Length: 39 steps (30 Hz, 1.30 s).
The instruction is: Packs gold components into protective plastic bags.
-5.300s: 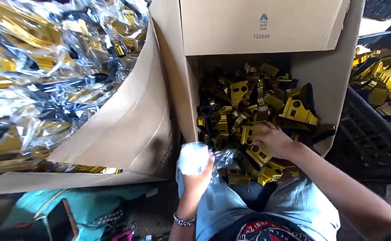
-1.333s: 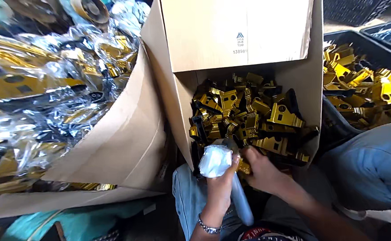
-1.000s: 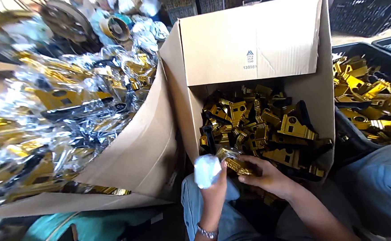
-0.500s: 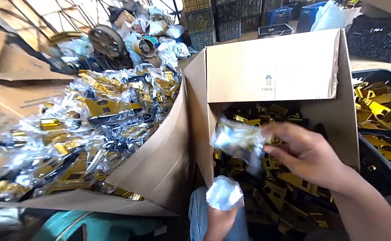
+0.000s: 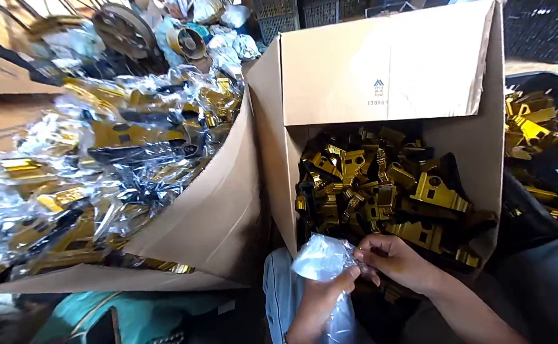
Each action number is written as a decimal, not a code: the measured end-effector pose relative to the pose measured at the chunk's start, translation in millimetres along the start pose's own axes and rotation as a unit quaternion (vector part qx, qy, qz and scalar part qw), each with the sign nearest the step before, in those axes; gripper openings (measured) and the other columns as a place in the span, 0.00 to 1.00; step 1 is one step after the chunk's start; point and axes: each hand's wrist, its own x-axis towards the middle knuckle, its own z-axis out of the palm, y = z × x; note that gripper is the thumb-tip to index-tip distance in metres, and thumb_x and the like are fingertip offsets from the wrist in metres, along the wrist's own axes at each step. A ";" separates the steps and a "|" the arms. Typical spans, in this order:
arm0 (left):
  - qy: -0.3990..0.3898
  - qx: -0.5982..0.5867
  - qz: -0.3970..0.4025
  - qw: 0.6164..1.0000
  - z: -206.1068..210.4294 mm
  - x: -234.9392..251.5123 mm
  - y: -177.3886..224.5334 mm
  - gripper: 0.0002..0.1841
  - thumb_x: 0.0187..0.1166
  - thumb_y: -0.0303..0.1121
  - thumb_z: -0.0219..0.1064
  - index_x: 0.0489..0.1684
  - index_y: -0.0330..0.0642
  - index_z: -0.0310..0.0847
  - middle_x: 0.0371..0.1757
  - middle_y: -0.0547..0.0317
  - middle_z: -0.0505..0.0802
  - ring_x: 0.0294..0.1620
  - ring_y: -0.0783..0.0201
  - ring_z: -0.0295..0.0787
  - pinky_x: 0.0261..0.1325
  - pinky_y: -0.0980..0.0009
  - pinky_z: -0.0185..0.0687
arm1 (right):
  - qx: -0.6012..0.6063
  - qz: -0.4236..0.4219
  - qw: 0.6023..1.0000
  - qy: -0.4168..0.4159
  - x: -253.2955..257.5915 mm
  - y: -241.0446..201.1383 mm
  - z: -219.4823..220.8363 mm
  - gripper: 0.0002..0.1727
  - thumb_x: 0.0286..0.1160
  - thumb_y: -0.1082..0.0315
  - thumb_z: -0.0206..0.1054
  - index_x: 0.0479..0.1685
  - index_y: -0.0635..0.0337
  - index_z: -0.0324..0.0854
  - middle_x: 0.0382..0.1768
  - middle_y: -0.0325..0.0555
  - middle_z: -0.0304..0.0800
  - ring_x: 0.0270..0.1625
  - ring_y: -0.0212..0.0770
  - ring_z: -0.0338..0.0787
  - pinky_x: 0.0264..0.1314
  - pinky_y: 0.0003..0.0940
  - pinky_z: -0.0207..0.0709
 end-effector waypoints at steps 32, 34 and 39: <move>0.178 0.172 0.268 0.931 -20.0 37.0 -4.3 0.31 0.56 0.17 0.80 0.60 0.15 0.73 0.51 0.53 0.92 0.55 0.78 0.89 0.63 0.78 0.85 | -0.015 -0.045 0.933 0.356 -2.4 21.0 -91.6 0.08 0.79 0.65 0.60 0.51 0.56 0.76 0.46 0.34 0.85 0.53 0.28 0.86 0.59 0.30 0.82; 0.173 0.187 0.282 0.925 -13.9 42.4 -10.5 0.32 0.56 0.20 0.81 0.62 0.13 0.72 0.53 0.49 0.91 0.57 0.77 0.88 0.65 0.79 0.83 | 0.050 -0.121 0.943 0.305 -20.7 0.3 -88.7 0.16 0.74 0.60 0.67 0.57 0.45 0.69 0.47 0.26 0.88 0.50 0.27 0.90 0.55 0.29 0.87; 0.131 0.174 0.320 0.922 8.5 44.0 -22.8 0.31 0.56 0.22 0.83 0.57 0.12 0.75 0.51 0.50 0.93 0.55 0.79 0.89 0.65 0.80 0.83 | 0.132 -0.061 0.989 0.012 -47.8 -19.4 -38.7 0.29 0.78 0.64 0.71 0.77 0.44 0.65 0.71 0.42 0.86 0.49 0.45 0.97 0.40 0.40 0.95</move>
